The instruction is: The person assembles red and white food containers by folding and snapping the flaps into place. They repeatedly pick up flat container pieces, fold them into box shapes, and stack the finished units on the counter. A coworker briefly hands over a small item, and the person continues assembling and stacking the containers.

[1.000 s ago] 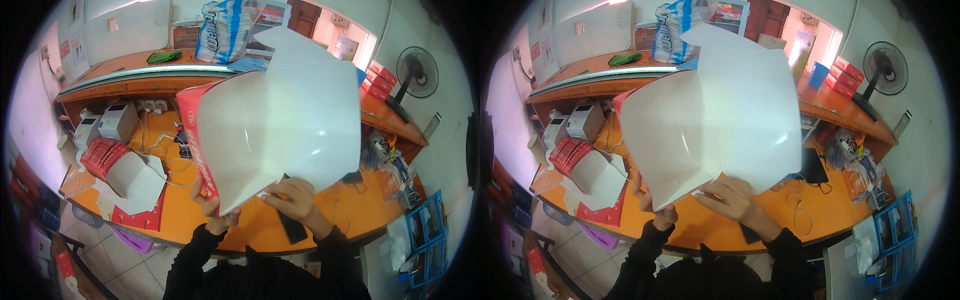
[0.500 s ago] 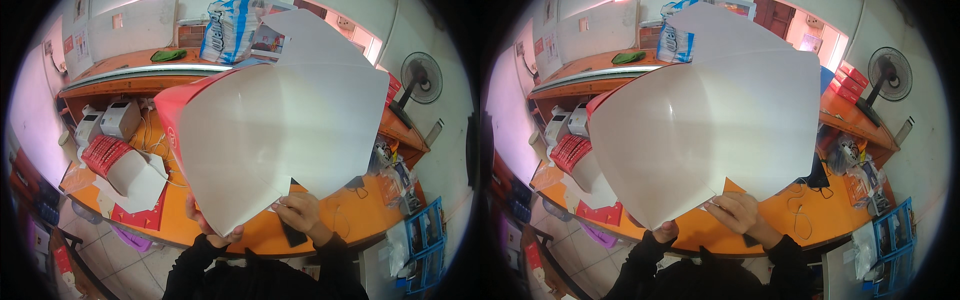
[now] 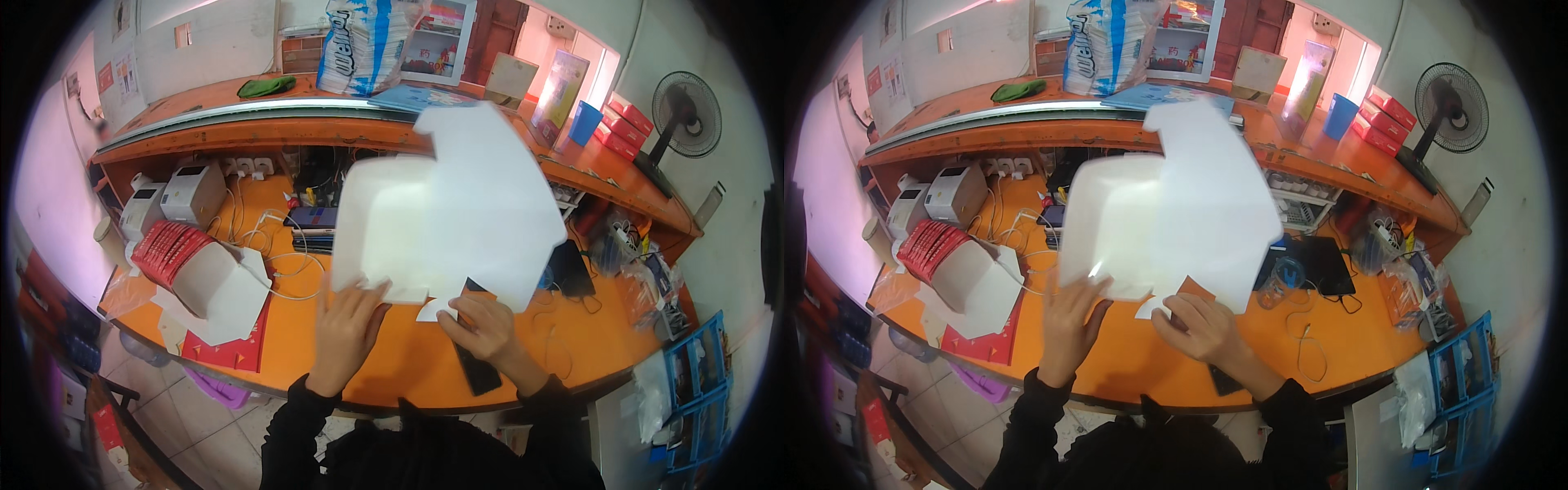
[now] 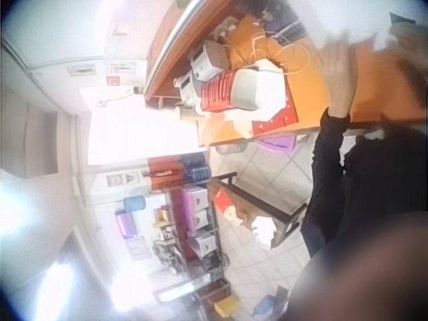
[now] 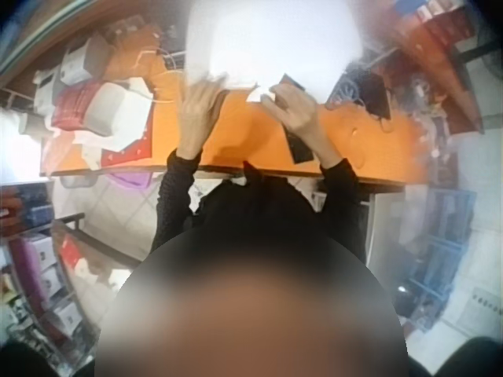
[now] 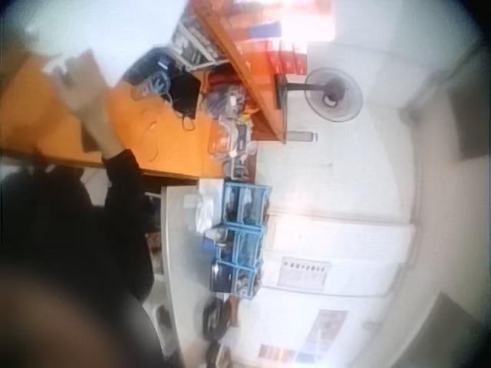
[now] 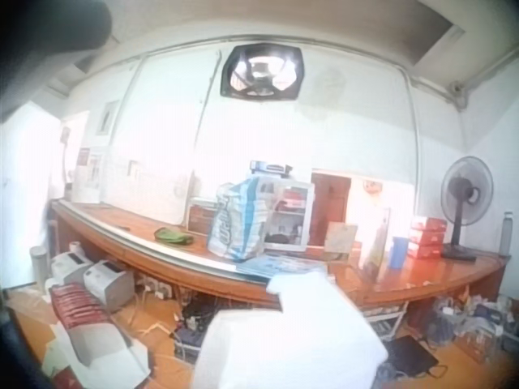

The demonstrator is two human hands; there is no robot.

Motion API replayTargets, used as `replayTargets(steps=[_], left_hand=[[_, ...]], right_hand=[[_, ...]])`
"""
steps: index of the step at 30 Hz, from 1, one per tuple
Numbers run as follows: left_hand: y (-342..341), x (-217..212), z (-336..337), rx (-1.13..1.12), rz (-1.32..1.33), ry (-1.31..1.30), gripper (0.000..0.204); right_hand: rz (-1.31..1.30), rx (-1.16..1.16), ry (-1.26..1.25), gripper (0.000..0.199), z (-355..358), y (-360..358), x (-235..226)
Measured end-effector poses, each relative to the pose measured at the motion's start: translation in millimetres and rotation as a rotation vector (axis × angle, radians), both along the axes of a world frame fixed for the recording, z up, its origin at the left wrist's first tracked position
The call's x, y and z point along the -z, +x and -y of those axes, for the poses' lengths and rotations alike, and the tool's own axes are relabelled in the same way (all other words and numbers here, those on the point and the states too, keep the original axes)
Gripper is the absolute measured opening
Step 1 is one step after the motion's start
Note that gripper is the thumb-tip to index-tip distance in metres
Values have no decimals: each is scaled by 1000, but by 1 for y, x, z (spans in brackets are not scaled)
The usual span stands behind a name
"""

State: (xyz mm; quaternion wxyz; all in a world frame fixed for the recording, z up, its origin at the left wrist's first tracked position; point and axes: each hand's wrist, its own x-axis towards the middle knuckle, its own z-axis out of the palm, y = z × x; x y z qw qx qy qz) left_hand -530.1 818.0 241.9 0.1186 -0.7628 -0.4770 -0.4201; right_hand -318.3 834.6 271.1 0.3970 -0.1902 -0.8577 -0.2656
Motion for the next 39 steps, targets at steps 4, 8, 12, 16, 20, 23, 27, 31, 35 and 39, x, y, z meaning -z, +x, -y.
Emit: replayTargets(steps=[4,8,12,16,20,23,27,31,35,39], left_hand=[[6,24,-13,316,261,-490,11],[31,76,-20,551,556,-858,12],[76,111,-12,574,941,-871,14],[98,120,-16,708,1589,-801,11],[81,125,-23,557,1264,-535,19],[80,127,-24,397,966,-407,24],[92,115,-24,450,1380,-481,27],[74,102,-21,530,1258,-514,28],[58,101,-21,564,1142,-516,29],[52,106,-21,601,1060,-530,30]], right_hand=[[84,-8,-133,20,-4,3,-2],[103,71,-387,16,-9,-1,7],[48,209,-415,22,-16,-18,25],[215,170,-403,48,-14,-24,38],[63,134,-131,47,-16,-20,40],[-82,148,-210,39,-10,-25,41],[-111,182,-255,36,4,-44,45],[-243,76,-364,31,9,-50,46],[-177,59,-280,30,0,-40,44],[-172,25,-317,28,-9,-28,41]])
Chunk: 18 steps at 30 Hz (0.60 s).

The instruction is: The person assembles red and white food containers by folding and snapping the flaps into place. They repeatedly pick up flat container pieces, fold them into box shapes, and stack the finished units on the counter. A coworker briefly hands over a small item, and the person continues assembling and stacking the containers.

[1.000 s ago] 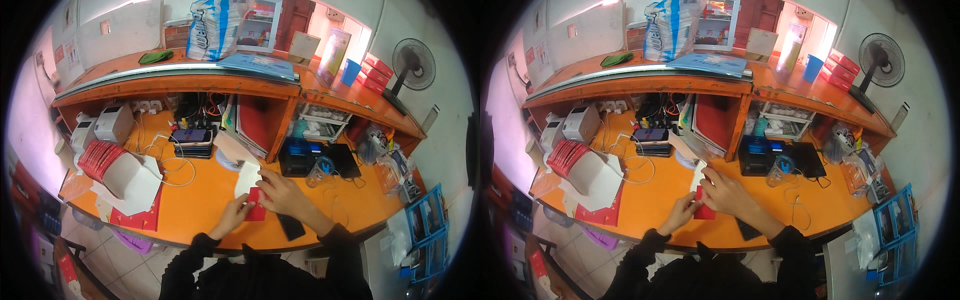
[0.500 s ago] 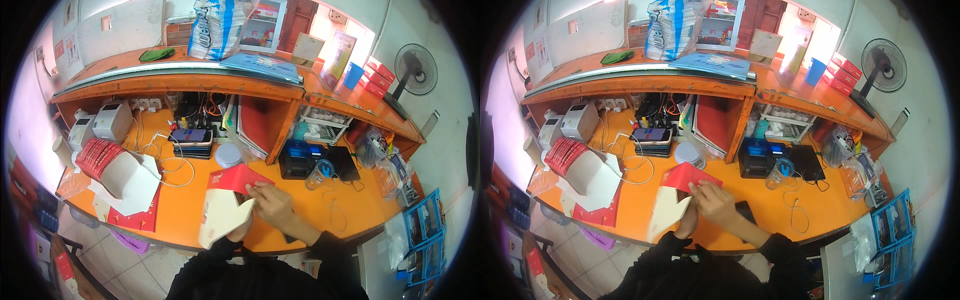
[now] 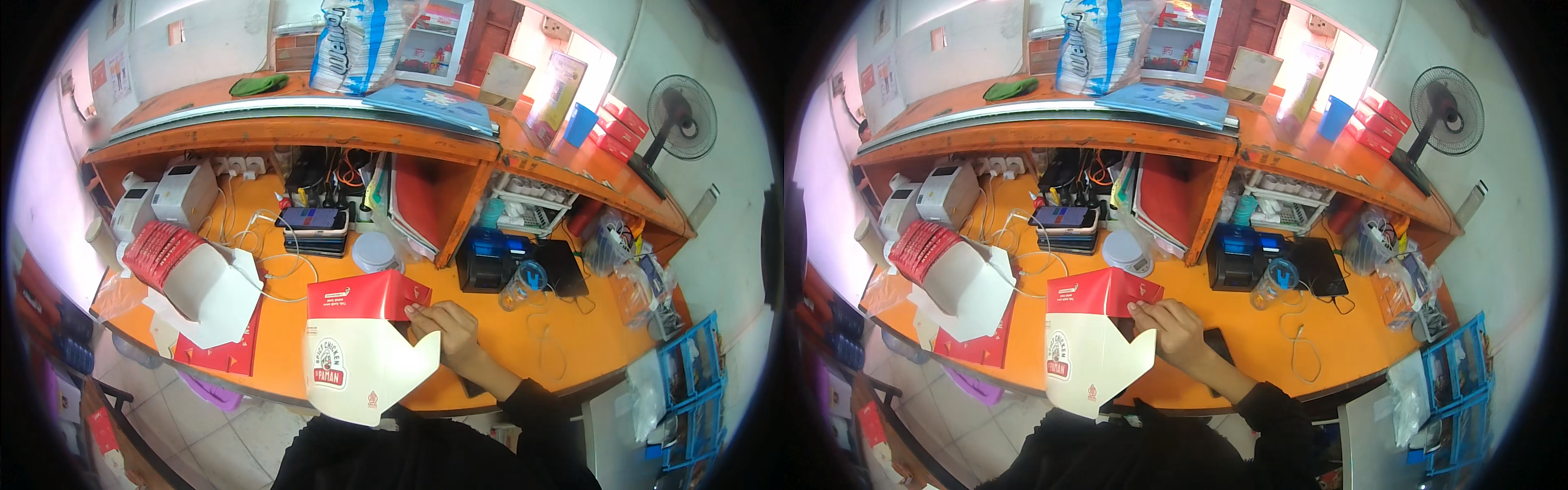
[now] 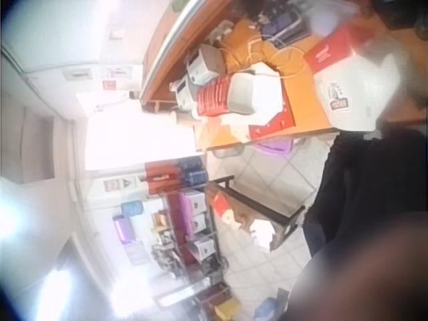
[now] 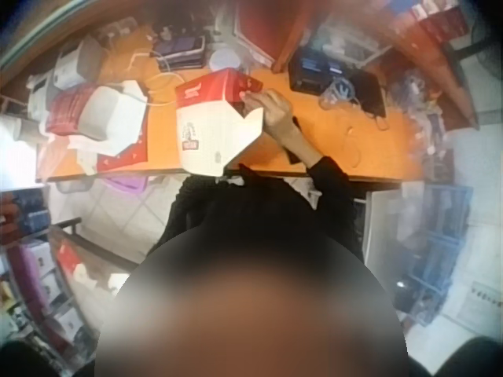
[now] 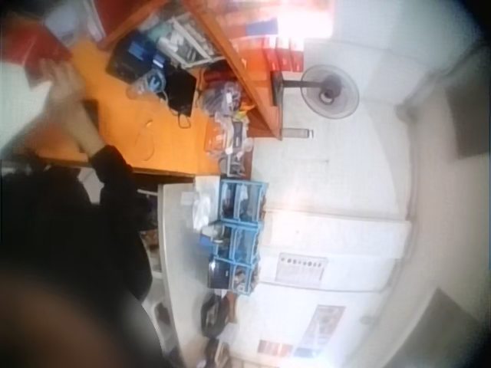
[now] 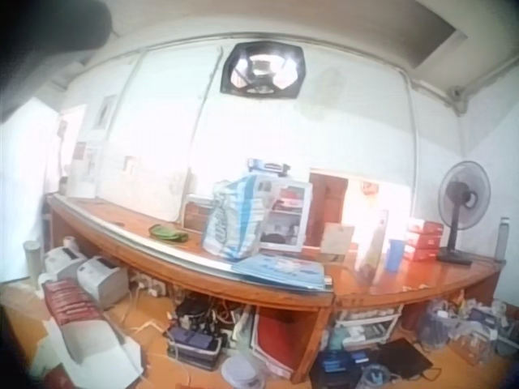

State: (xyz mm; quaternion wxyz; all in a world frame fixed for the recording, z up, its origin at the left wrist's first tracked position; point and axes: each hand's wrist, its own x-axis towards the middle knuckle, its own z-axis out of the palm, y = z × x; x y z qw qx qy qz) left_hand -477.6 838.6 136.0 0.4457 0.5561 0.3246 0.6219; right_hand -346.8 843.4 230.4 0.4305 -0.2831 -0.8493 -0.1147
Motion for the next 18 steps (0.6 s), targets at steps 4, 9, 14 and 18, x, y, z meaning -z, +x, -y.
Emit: replayTargets(steps=[4,9,14,18], left_hand=[[-11,-3,0,85,-63,23,32],[-11,-22,-1,277,-177,38,33],[-53,-15,34,136,-711,171,52],[-98,31,56,-144,-743,-78,61]], right_hand=[[-268,-131,-573,24,-6,17,2],[-229,12,-1083,32,-20,43,22],[-882,-23,-1666,59,-17,94,43],[-876,-143,-1981,78,37,124,89]])
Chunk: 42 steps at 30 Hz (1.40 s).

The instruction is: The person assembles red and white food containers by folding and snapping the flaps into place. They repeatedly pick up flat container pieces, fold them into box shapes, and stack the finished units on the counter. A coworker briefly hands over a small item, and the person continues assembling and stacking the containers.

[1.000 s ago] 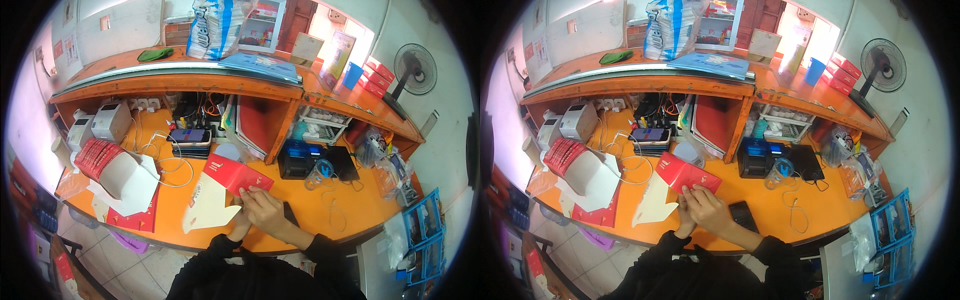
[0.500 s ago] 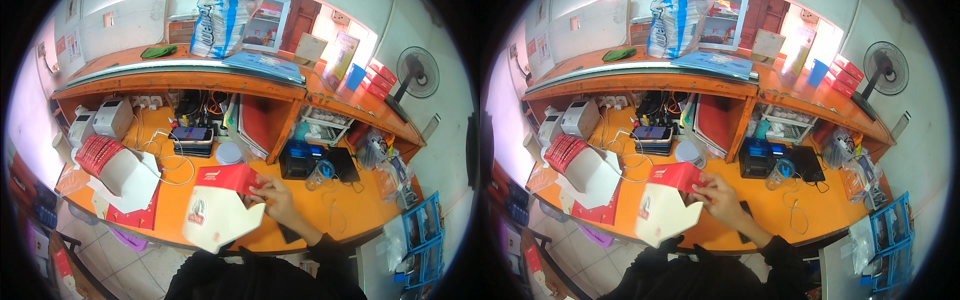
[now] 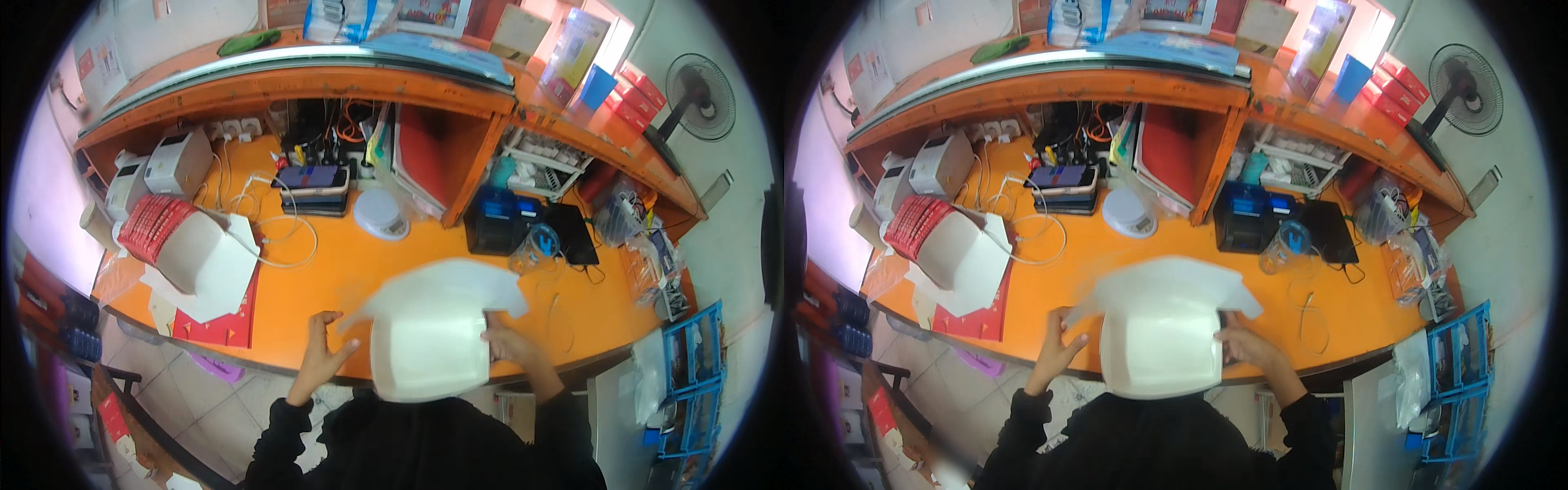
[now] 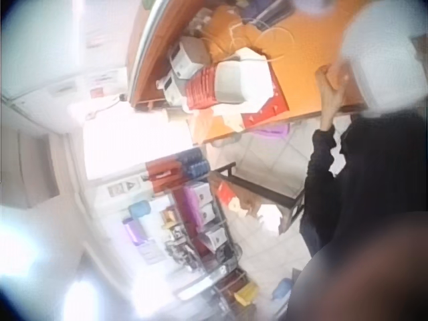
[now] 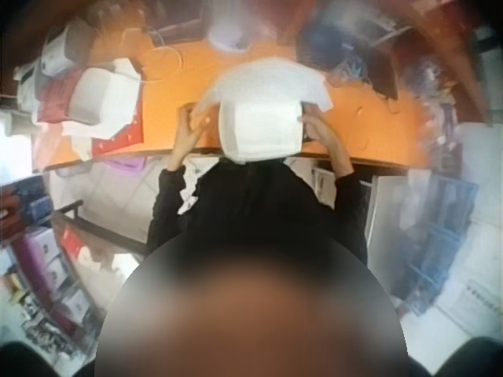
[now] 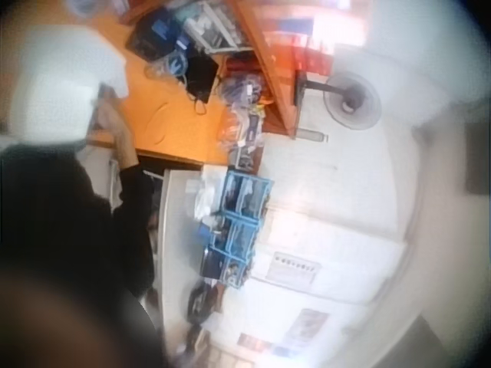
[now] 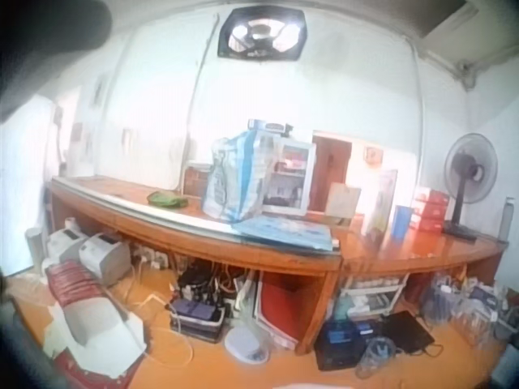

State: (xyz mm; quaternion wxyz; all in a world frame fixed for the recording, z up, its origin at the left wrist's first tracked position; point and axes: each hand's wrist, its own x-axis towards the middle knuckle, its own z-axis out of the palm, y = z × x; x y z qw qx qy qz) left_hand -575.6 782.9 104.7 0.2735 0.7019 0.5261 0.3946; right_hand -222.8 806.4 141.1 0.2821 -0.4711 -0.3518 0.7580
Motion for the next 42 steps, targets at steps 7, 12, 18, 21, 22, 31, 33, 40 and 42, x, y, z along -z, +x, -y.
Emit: replayTargets(steps=[7,12,18,21,22,31,33,40,42], left_hand=[[10,39,31,555,745,-1035,57],[6,33,33,541,795,-936,60],[-11,29,18,190,929,-853,53],[-43,23,9,103,1056,-861,45],[-53,23,4,123,1020,-936,45],[-157,1,-40,-222,169,-539,60],[-214,-11,-58,-632,-396,170,73],[-357,-6,-129,-1099,-820,-49,72],[-380,1,-146,-1074,-730,-113,69]], right_hand=[[39,-135,-324,80,57,-5,62],[-64,-125,-297,55,54,-16,58],[-111,136,-168,53,36,-55,54],[648,126,1157,58,31,-78,23],[710,-90,1355,54,25,-83,8],[594,-1006,1782,53,-9,-130,-21],[603,-939,1717,52,-6,-127,-8],[657,-877,1584,46,-9,-114,20],[565,-825,1507,42,-11,-116,16]])
